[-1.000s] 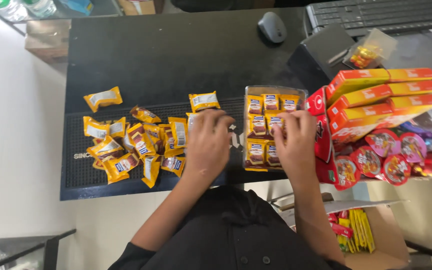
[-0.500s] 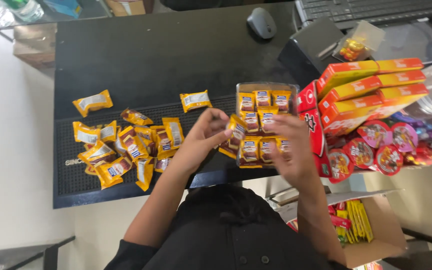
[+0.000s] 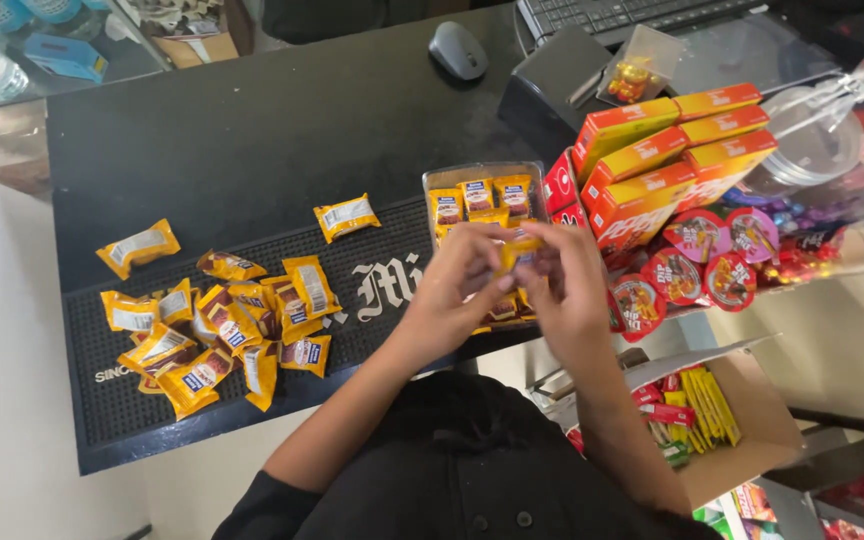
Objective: Organizing small packaged snacks from a cardboard box into a plastic tray on a counter.
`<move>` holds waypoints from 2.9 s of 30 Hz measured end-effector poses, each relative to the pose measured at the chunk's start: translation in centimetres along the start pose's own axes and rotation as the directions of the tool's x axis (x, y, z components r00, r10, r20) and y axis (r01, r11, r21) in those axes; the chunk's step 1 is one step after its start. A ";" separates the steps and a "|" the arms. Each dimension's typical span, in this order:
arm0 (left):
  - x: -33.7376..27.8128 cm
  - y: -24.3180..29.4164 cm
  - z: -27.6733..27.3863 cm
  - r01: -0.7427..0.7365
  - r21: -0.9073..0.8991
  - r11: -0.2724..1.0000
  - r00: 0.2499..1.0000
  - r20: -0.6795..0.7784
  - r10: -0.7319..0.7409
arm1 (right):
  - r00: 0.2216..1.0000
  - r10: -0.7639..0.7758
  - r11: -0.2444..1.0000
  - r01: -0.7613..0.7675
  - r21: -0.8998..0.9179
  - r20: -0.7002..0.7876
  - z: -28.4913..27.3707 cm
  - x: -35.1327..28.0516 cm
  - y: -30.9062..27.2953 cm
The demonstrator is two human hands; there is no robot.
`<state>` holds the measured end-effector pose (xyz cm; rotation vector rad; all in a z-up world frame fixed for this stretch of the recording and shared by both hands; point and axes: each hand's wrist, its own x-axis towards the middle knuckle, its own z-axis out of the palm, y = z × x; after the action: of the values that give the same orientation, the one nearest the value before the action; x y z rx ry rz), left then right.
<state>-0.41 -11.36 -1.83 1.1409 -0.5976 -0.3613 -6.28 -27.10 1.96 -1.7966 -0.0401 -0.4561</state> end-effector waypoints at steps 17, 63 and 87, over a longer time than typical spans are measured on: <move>-1.0 -0.1 -0.2 -0.262 0.911 0.320 0.951 0.186 0.248 | 0.980 -0.197 0.697 0.163 -0.699 0.032 1.1 3.4 6.9; -3.2 1.1 -4.0 -0.123 0.831 0.543 0.960 -0.040 0.277 | 0.973 0.140 0.926 -0.064 -0.371 0.183 5.5 8.9 5.5; -1.7 2.4 -4.8 -0.070 0.801 0.595 0.917 -0.184 0.355 | 0.969 -0.120 0.900 0.198 -0.389 0.217 4.3 8.2 2.8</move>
<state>1.15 -5.93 -1.43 1.9096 -0.5994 0.3704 3.20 -25.55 1.14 -2.2591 -0.2419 -0.4312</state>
